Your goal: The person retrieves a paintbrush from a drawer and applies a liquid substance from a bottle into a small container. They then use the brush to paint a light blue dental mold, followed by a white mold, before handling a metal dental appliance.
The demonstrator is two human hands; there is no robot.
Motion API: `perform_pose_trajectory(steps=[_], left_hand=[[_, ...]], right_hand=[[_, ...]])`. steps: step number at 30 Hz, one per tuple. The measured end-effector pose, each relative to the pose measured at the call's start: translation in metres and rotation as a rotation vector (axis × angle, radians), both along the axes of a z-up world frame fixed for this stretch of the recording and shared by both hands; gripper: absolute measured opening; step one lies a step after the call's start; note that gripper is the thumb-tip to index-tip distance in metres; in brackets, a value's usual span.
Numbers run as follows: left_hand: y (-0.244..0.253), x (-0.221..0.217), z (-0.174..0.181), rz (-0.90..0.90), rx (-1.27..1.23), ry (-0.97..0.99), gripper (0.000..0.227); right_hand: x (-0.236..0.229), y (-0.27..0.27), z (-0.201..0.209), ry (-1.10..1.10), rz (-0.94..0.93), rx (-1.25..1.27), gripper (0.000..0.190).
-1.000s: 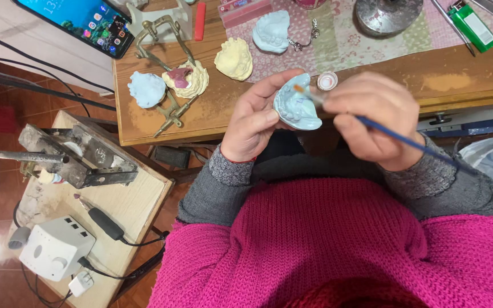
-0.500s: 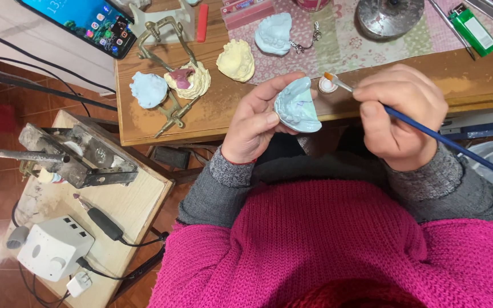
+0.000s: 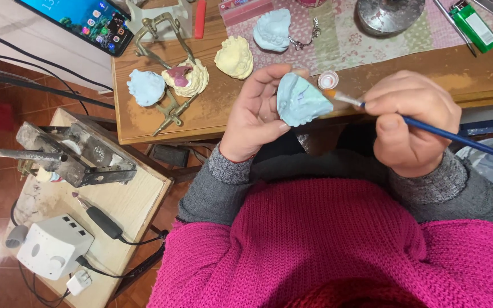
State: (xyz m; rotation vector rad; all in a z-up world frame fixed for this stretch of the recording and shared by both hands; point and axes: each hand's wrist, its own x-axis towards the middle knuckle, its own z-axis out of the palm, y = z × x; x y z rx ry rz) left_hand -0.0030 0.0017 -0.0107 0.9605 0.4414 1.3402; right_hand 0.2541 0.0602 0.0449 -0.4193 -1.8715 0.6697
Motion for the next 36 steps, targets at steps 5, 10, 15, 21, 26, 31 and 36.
perform_pose_trajectory(steps=[5,10,15,21,26,31,36], left_hand=[[-0.002,0.003,0.001,0.072,0.077,0.149,0.070],[-0.006,0.002,0.003,0.096,0.070,0.269,0.067],[-0.004,0.002,-0.002,0.117,0.095,0.257,0.070],[-0.002,0.002,-0.003,0.163,0.108,0.231,0.071],[-0.002,0.002,-0.002,0.162,0.067,0.196,0.072],[-0.003,-0.001,0.009,0.212,0.001,0.217,0.079],[0.000,0.002,0.007,0.380,0.037,0.577,0.073]], right_hand=[[-0.011,-0.004,0.026,-0.072,0.151,0.029,0.016],[-0.009,0.003,0.021,-0.164,0.041,0.015,0.007],[-0.002,-0.001,0.021,-0.136,0.041,0.013,0.004],[0.006,0.002,0.016,-0.194,-0.013,0.074,0.003],[0.006,0.006,0.012,-0.240,0.029,0.201,0.006],[0.032,0.024,-0.039,0.037,-0.167,0.124,0.014],[0.015,0.026,-0.030,-0.101,-0.218,0.035,0.010]])
